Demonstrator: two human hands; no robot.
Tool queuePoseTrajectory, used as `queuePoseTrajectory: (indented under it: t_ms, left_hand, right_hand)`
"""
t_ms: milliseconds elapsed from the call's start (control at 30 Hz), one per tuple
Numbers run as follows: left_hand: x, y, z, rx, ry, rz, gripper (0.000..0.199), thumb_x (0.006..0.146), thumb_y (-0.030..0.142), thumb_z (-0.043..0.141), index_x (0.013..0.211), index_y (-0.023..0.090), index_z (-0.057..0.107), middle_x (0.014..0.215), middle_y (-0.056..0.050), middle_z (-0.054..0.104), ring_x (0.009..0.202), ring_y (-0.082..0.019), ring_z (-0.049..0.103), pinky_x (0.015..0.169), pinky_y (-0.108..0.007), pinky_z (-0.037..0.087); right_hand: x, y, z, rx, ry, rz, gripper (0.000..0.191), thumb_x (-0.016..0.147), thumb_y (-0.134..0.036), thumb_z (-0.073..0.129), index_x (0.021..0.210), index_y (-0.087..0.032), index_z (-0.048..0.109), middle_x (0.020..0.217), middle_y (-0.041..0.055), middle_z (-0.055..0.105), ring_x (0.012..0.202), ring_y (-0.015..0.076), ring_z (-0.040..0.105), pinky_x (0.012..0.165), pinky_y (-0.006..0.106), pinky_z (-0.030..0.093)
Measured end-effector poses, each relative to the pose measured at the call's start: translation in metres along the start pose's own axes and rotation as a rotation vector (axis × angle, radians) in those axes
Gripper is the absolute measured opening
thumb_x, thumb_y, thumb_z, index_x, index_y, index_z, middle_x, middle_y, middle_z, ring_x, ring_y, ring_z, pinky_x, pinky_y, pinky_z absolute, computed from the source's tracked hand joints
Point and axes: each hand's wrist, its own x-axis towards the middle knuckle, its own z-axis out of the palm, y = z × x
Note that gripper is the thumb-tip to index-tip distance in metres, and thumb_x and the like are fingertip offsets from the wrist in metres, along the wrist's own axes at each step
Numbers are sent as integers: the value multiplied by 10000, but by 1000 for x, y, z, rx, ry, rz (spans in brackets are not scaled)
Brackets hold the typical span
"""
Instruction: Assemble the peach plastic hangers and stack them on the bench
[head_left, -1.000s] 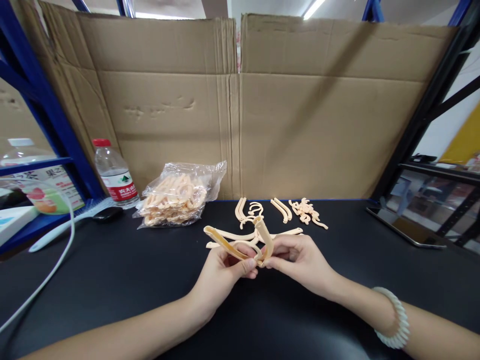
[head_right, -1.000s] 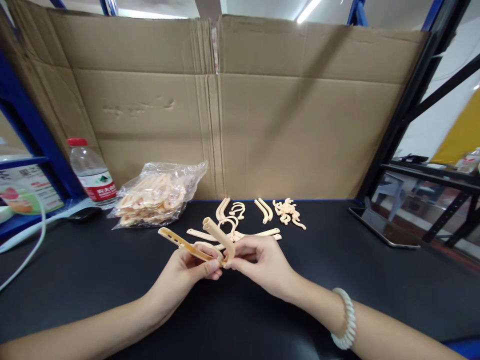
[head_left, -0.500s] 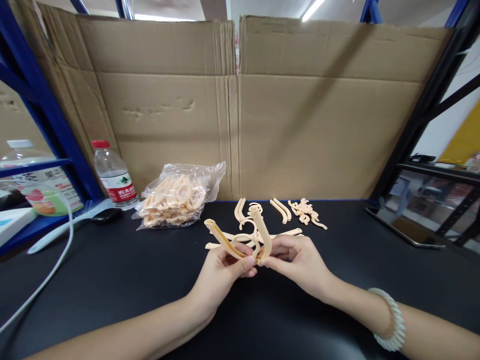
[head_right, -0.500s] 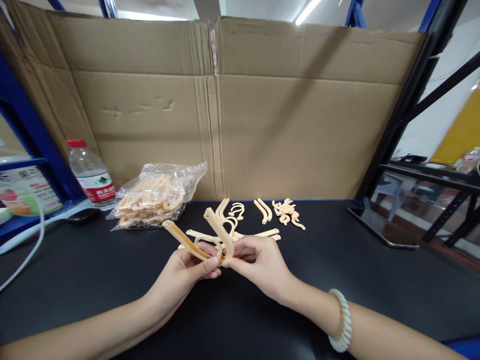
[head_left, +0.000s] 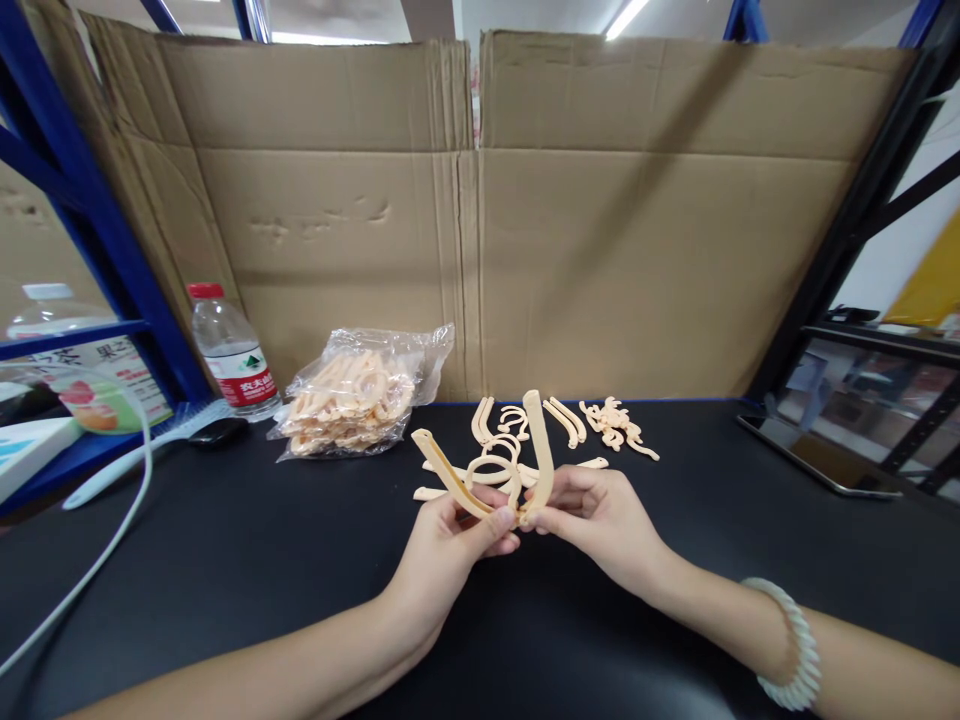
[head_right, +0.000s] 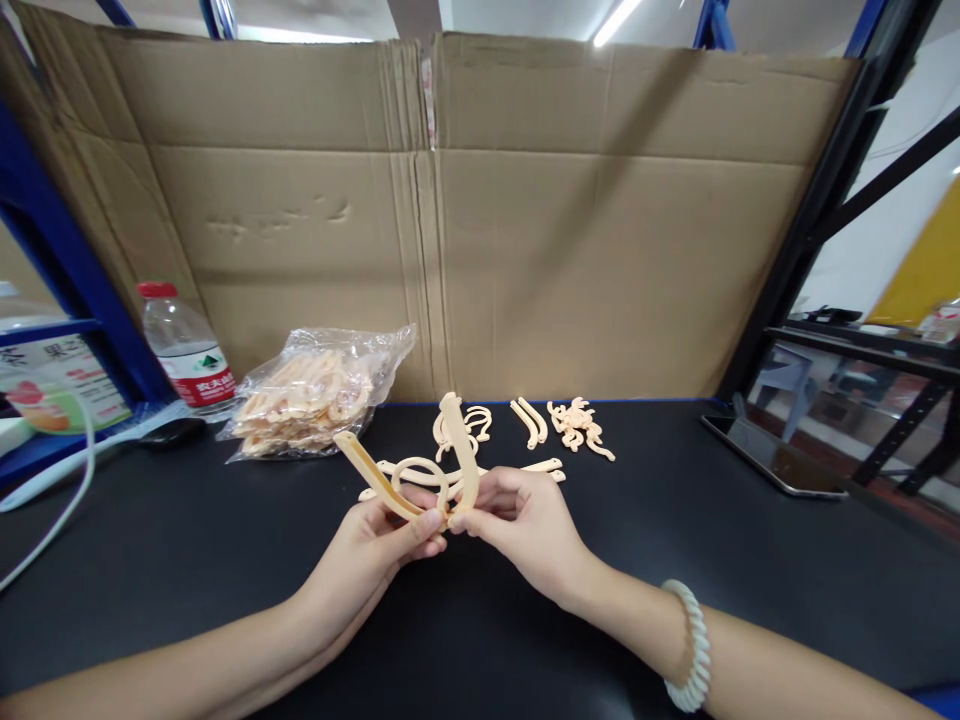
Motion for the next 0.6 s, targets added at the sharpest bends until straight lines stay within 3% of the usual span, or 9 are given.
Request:
queuePoseTrajectory:
  t_ms: [200,433,600]
  left_hand:
    - [0,-2,-1,-4,-14,6,277,646,286,830,767,121,644,771,-45,684,693,-123,629,644,-206,527]
    - [0,1,0,-10,-29,-2,252,630,260,838,740,126,655,741,-28,674,677,-121,624,630,-203,519]
    - [-1,1,2,-43,10,-1,253,623,269,840,742,127,669,763,-42,686,688,-124,619,652,-209,512]
  right_hand:
    - [1,1,-1,59,-39,17,238,672,-312,803,782,-146,674,738,34,703,661,136,651,637,244,535]
    - [1,1,-1,75,-64,53,303,620,-330,837,792,-140,674,756,43,707,684,157,665,655,268,548]
    - [1,4,2,64,-39,2,286,642,-336,825,780,-152,655,770,38,709,708,168,674,681,277,555]
